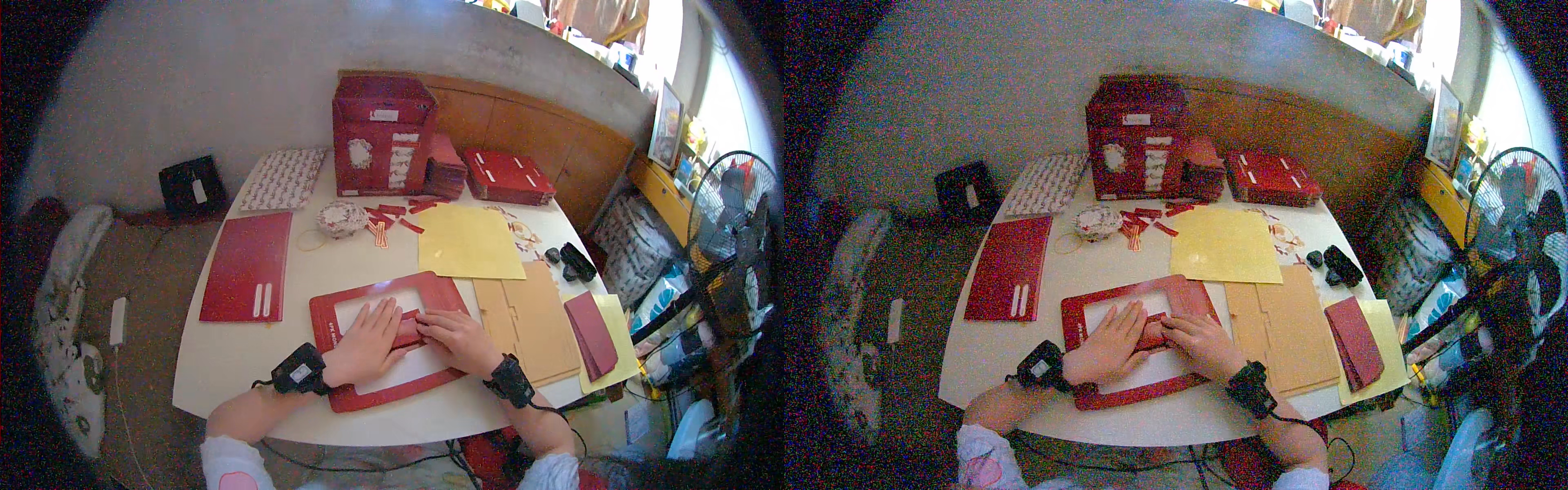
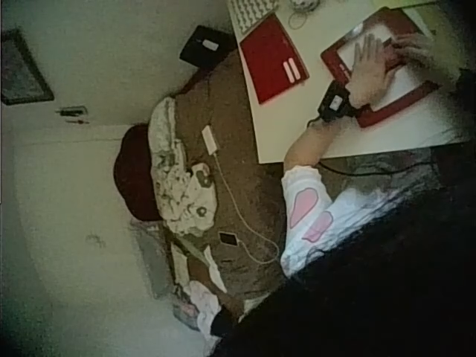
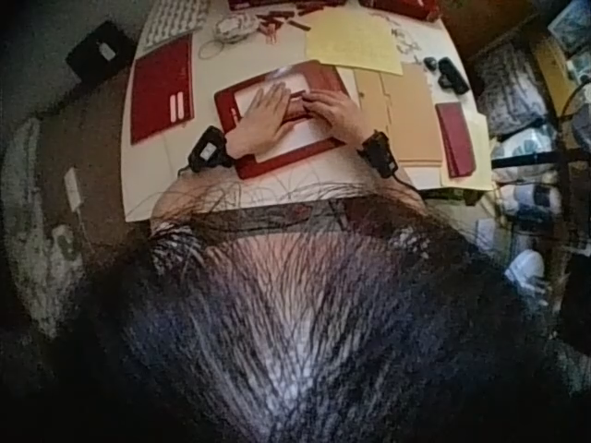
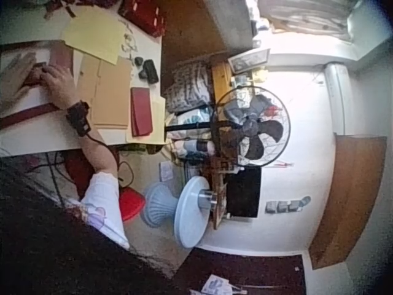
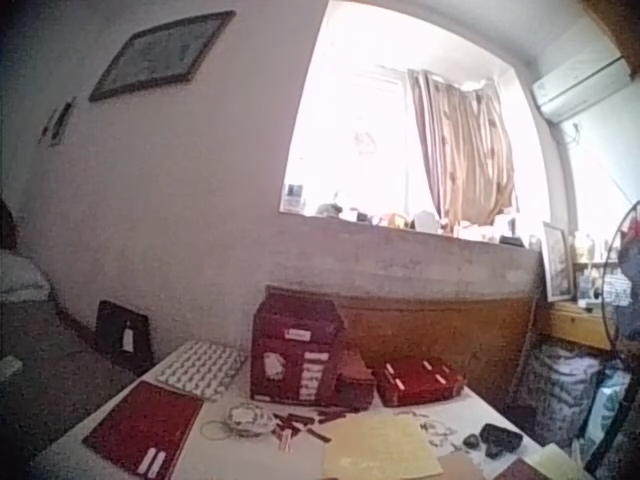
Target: Folding and assembling red cardboard money wallets by peeling adhesive strips and pressing edges together.
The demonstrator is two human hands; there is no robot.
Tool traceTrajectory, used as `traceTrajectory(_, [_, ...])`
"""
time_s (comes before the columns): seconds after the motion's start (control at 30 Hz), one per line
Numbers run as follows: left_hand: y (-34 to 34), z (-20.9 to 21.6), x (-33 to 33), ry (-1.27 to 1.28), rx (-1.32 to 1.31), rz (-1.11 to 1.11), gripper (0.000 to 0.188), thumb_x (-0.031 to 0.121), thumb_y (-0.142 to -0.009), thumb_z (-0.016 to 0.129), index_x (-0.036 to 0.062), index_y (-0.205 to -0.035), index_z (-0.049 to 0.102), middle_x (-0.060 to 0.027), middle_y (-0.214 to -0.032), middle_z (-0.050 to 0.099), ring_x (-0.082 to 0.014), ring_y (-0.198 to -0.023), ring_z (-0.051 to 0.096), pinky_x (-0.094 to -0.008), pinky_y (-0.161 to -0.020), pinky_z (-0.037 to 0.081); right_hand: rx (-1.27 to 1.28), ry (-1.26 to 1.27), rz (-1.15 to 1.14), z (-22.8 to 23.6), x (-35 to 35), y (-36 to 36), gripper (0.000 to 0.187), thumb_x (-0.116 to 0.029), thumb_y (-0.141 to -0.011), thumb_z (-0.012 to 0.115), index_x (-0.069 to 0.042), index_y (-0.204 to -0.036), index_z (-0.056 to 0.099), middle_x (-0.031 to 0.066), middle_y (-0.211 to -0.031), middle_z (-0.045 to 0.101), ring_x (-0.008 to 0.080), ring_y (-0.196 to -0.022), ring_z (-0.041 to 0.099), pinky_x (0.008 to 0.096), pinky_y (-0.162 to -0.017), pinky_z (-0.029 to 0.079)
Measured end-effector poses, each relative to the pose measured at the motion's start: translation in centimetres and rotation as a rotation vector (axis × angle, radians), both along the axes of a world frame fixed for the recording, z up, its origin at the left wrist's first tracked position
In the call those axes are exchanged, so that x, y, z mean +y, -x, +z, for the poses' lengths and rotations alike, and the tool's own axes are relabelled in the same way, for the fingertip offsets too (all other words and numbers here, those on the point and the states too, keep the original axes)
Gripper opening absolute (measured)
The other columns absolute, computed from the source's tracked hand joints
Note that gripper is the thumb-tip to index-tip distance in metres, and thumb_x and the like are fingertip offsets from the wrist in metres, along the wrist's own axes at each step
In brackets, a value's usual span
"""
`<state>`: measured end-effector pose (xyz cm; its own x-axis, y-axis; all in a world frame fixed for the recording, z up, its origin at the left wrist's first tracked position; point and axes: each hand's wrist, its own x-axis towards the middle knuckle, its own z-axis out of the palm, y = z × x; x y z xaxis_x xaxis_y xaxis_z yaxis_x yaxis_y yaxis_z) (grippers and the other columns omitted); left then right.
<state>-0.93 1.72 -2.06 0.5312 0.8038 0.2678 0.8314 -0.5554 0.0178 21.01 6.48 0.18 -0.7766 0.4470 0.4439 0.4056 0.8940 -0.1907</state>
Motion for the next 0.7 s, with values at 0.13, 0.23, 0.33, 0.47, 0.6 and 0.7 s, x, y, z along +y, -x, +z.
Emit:
traceTrajectory(0.13, [0.2, -0.2, 0.2, 0.018, -0.063, -0.036, 0.067, 0.039, -0.088, 0.045, -0.0115, -0.13, 0.031, -0.0289, -0.135, 0.031, -0.0396, -0.13, 0.027, -0.05, -0.106, 0.02, 0.003, -0.008, -0.001, 0.3, -0.2, 0.2, 0.026, -0.011, -0.079, 0.062, -0.005, -0.104, 0.061, 0.0104, -0.115, 0.059, 0.027, -0.108, 0.055, 0.0384, -0.089, 0.044])
traceTrajectory(0.23, [0.6, 0.4, 0.6, 0.154, -0.254, -0.083, 0.066, 0.038, -0.088, 0.045, -0.0112, -0.13, 0.031, -0.0276, -0.136, 0.032, -0.04, -0.13, 0.026, -0.0501, -0.106, 0.021, -0.03, 0.008, 0.001, 0.1, -0.2, 0.0, 0.029, -0.014, -0.08, 0.059, -0.005, -0.107, 0.06, 0.0103, -0.119, 0.056, 0.0272, -0.111, 0.052, 0.04, -0.092, 0.043])
traceTrajectory(0.33, [1.0, 1.9, 1.1, 0.09, -0.285, -0.038, 0.066, 0.037, -0.088, 0.045, -0.0111, -0.13, 0.031, -0.0279, -0.136, 0.031, -0.0406, -0.129, 0.026, -0.0504, -0.106, 0.02, -0.057, 0.032, -0.005, 0.1, -0.4, -0.1, 0.031, -0.018, -0.082, 0.057, -0.004, -0.109, 0.059, 0.0107, -0.123, 0.053, 0.0275, -0.114, 0.05, 0.0417, -0.094, 0.041])
traceTrajectory(0.47, [1.7, 1.6, 1.1, -0.097, -0.052, 0.145, 0.07, 0.041, -0.088, 0.044, -0.0125, -0.131, 0.029, -0.0312, -0.136, 0.029, -0.0422, -0.131, 0.022, -0.052, -0.107, 0.016, -0.067, 0.049, -0.016, 0.6, -0.7, -0.1, 0.034, -0.011, -0.078, 0.061, -0.004, -0.111, 0.058, 0.0109, -0.124, 0.053, 0.0268, -0.116, 0.048, 0.0391, -0.095, 0.04])
traceTrajectory(0.6, [2.4, 0.5, 1.3, 0.011, -0.064, 0.172, 0.073, 0.043, -0.089, 0.041, -0.0145, -0.131, 0.026, -0.0335, -0.137, 0.024, -0.0423, -0.133, 0.017, -0.0533, -0.107, 0.014, -0.068, 0.052, -0.015, 0.9, -1.1, 0.1, 0.035, -0.015, -0.08, 0.06, -0.004, -0.113, 0.057, 0.011, -0.125, 0.052, 0.027, -0.117, 0.047, 0.0401, -0.096, 0.039])
traceTrajectory(0.7, [2.3, 0.4, 1.2, 0.036, -0.026, 0.21, 0.076, 0.045, -0.089, 0.04, -0.0162, -0.13, 0.025, -0.0342, -0.138, 0.022, -0.0417, -0.134, 0.016, -0.0542, -0.107, 0.013, -0.06, 0.076, -0.04, 1.3, -1.6, 0.3, 0.035, -0.018, -0.081, 0.06, -0.004, -0.114, 0.056, 0.0112, -0.126, 0.052, 0.0278, -0.118, 0.047, 0.0419, -0.097, 0.038])
